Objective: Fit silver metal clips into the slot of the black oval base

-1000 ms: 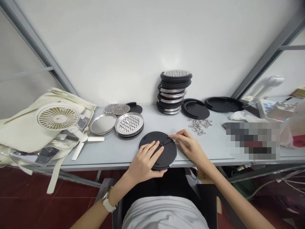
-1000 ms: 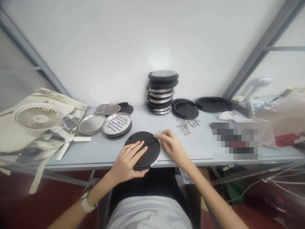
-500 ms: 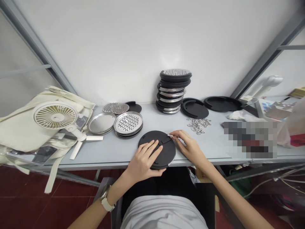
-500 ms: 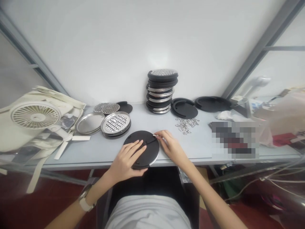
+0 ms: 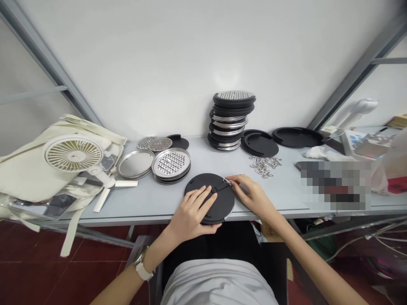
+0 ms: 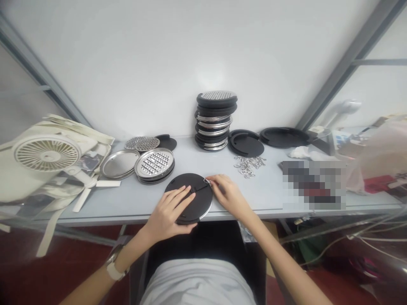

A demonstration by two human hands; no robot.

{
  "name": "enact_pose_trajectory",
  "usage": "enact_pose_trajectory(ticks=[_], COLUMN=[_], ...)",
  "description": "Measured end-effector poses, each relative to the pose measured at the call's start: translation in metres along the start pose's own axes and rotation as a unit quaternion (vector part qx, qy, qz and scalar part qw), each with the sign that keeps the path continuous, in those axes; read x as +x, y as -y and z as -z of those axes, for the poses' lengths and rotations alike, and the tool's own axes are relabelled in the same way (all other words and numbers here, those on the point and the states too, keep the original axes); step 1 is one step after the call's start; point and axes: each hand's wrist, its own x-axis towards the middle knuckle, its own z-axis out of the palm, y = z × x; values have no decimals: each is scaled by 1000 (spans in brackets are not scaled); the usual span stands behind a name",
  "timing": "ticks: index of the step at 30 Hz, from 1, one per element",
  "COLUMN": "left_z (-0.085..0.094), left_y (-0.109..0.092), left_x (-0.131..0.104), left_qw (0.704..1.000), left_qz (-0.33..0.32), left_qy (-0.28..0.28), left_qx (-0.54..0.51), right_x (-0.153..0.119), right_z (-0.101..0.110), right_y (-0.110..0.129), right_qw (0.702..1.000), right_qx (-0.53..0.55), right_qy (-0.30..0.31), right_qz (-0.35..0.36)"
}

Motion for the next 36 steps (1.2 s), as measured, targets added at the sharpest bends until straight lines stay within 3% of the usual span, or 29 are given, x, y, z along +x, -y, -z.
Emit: enact_pose_trajectory(ticks=[36], left_z=[2], left_y=[0], left_x=[-1], left_qw=[1000], left_qz=[-7], left_qy=[2], left_qx=[-4], right_x=[1], right_z=[3], right_y=[1], right_qw=[999], right_qx=[23], right_qy=[38], right_qz=[-22])
